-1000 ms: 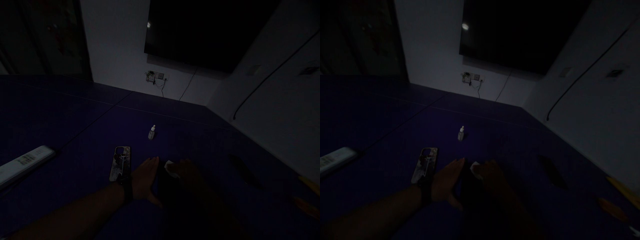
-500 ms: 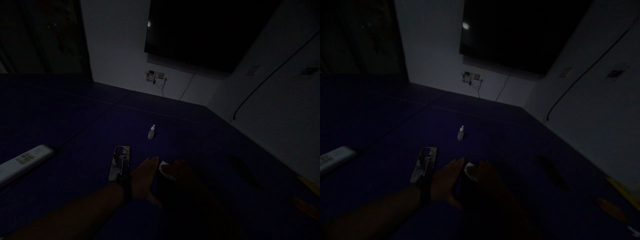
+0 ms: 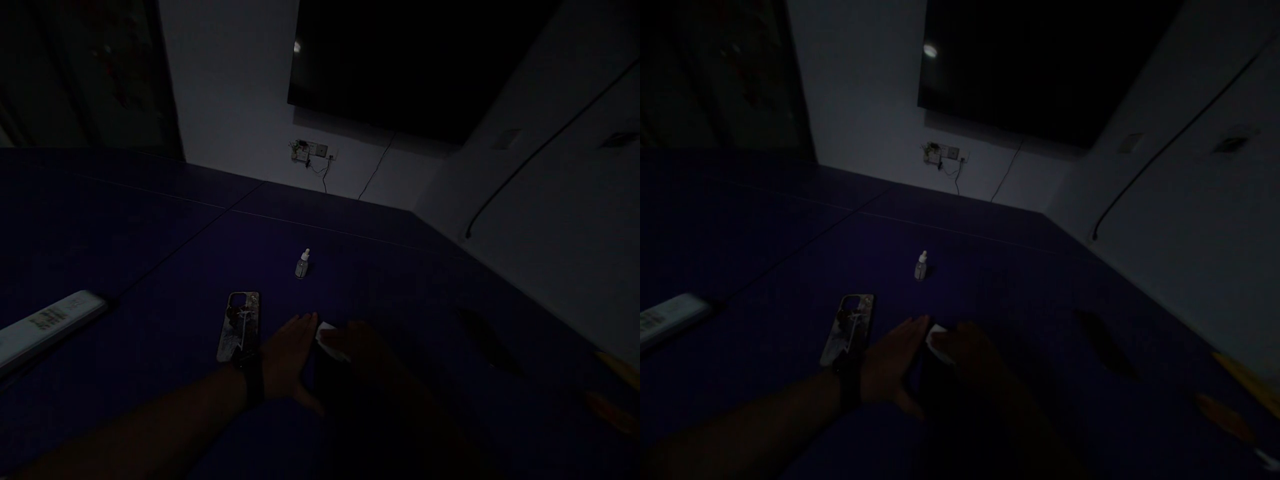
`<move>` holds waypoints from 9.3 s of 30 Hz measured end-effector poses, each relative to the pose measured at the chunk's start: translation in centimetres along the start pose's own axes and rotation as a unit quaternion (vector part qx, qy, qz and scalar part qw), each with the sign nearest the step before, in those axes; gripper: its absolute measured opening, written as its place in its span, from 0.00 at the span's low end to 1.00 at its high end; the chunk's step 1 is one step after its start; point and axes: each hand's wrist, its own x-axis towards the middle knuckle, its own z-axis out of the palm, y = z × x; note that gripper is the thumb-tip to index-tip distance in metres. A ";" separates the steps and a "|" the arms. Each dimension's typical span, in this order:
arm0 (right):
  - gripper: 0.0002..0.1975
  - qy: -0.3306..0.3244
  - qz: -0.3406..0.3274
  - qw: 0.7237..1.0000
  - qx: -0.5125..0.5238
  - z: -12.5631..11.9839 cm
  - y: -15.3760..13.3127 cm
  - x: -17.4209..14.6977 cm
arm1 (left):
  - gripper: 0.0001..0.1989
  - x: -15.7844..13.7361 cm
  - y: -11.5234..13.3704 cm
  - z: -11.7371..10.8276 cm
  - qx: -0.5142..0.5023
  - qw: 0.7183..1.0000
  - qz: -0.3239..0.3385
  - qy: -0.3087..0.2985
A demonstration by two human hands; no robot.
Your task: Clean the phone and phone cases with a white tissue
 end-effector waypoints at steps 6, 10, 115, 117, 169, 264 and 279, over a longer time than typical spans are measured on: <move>0.27 0.029 0.029 0.999 -0.029 -0.8 0.9 0.0 | 0.76 0.1 0.2 -0.1 0.000 1.000 -0.006 -0.010; 0.25 0.029 0.013 0.999 -0.017 -1.0 1.6 -0.8 | 0.76 0.1 0.2 -0.2 -0.010 1.000 -0.004 -0.003; 0.19 0.149 -0.001 0.960 0.235 0.7 2.1 -1.5 | 0.77 -0.2 -0.6 -1.6 0.031 0.997 -0.022 -0.070; 0.22 0.129 -0.016 0.961 0.242 0.4 2.4 -2.3 | 0.74 -0.2 -0.4 -1.9 0.023 0.997 -0.025 -0.066; 0.11 0.130 -0.079 0.956 0.251 2.5 2.5 -2.4 | 0.78 2.1 -0.4 -1.7 0.074 0.993 0.067 -0.059; 0.07 0.115 -0.055 0.968 0.216 0.7 2.5 -2.4 | 0.78 2.4 -0.1 -1.8 0.043 0.995 0.066 -0.066; 0.09 0.112 -0.083 0.965 0.222 0.5 2.2 -2.6 | 0.78 2.4 -0.4 -1.6 0.040 0.995 0.068 -0.063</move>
